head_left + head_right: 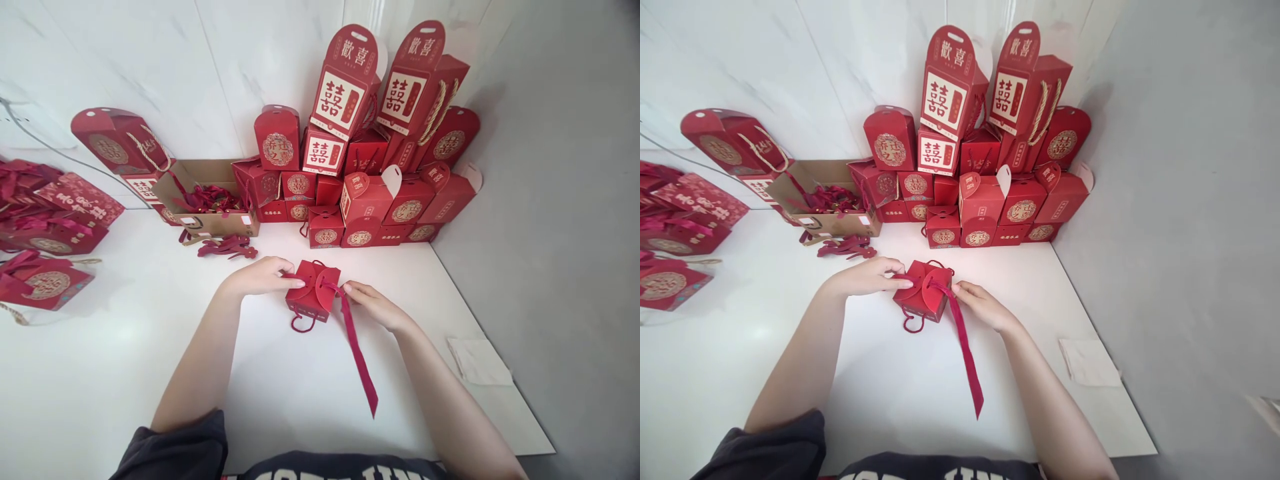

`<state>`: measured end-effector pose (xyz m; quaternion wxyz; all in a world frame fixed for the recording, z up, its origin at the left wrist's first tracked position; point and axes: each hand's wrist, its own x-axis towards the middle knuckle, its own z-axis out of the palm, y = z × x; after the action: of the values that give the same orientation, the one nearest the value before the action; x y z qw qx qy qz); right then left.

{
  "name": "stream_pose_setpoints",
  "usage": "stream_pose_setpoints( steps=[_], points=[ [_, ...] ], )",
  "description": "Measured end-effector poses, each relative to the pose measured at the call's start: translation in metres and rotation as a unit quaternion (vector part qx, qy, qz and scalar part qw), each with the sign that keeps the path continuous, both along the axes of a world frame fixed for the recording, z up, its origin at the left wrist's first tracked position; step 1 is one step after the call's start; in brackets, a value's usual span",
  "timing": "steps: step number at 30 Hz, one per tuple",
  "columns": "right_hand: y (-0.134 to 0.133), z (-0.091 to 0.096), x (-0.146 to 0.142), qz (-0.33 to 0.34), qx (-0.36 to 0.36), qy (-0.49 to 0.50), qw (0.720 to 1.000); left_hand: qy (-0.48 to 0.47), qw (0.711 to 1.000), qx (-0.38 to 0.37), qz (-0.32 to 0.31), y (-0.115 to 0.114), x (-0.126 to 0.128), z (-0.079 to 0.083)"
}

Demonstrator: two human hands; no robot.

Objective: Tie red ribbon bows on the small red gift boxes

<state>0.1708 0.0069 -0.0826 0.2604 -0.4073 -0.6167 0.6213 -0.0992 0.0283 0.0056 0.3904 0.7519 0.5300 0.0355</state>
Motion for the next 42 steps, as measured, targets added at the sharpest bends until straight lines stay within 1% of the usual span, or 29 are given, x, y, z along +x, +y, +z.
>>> stream_pose_setpoints(
  steps=[3, 6, 9, 13, 16, 20, 22, 25, 28, 30, 32, 34, 37, 39, 42],
  points=[
    [-0.001, 0.004, 0.004, -0.003, -0.021, 0.027, 0.999, -0.025, 0.999, -0.022, 0.008, -0.001, -0.005, 0.009],
    [-0.001, 0.007, 0.007, 0.005, -0.008, 0.035, 0.999, -0.045, 0.998, -0.035, 0.017, -0.001, -0.015, 0.016],
    [-0.002, 0.004, 0.005, 0.029, 0.005, 0.047, 0.998, -0.045, 0.997, -0.043, 0.042, 0.0, -0.026, 0.016],
    [-0.002, 0.0, 0.0, 0.037, -0.007, 0.056, 0.998, -0.035, 0.995, -0.046, 0.087, 0.001, -0.039, 0.014],
    [-0.002, 0.001, 0.002, 0.002, -0.005, 0.068, 0.998, -0.03, 0.994, -0.04, 0.102, -0.001, -0.046, 0.015],
    [0.003, 0.007, 0.013, -0.065, 0.036, 0.018, 0.997, -0.027, 0.995, -0.02, 0.097, -0.004, -0.052, 0.02],
    [0.007, 0.013, 0.021, -0.08, 0.064, -0.004, 0.995, -0.022, 0.994, -0.027, 0.104, -0.007, -0.053, 0.024],
    [0.011, 0.023, 0.034, -0.083, 0.093, -0.019, 0.992, -0.012, 0.993, -0.03, 0.114, -0.012, -0.052, 0.032],
    [0.013, 0.036, 0.048, -0.1, 0.106, -0.034, 0.989, -0.033, 0.996, -0.015, 0.082, -0.017, -0.051, 0.041],
    [0.013, 0.046, 0.055, -0.133, 0.127, -0.052, 0.982, -0.053, 0.997, -0.009, 0.049, -0.02, -0.05, 0.046],
    [0.012, 0.057, 0.06, -0.177, 0.162, -0.074, 0.968, -0.075, 0.997, 0.0, 0.016, -0.022, -0.049, 0.05],
    [0.01, 0.067, 0.061, -0.22, 0.195, -0.081, 0.952, -0.104, 0.994, -0.001, -0.012, -0.024, -0.045, 0.052],
    [0.008, 0.082, 0.054, -0.265, 0.222, -0.044, 0.938, -0.169, 0.985, -0.019, -0.04, -0.026, -0.034, 0.053],
    [0.007, 0.09, 0.047, -0.263, 0.22, -0.002, 0.939, -0.234, 0.971, -0.012, -0.056, -0.026, -0.024, 0.052],
    [0.006, 0.098, 0.038, -0.225, 0.194, 0.059, 0.953, -0.337, 0.938, -0.003, -0.076, -0.027, -0.012, 0.047]
  ],
)
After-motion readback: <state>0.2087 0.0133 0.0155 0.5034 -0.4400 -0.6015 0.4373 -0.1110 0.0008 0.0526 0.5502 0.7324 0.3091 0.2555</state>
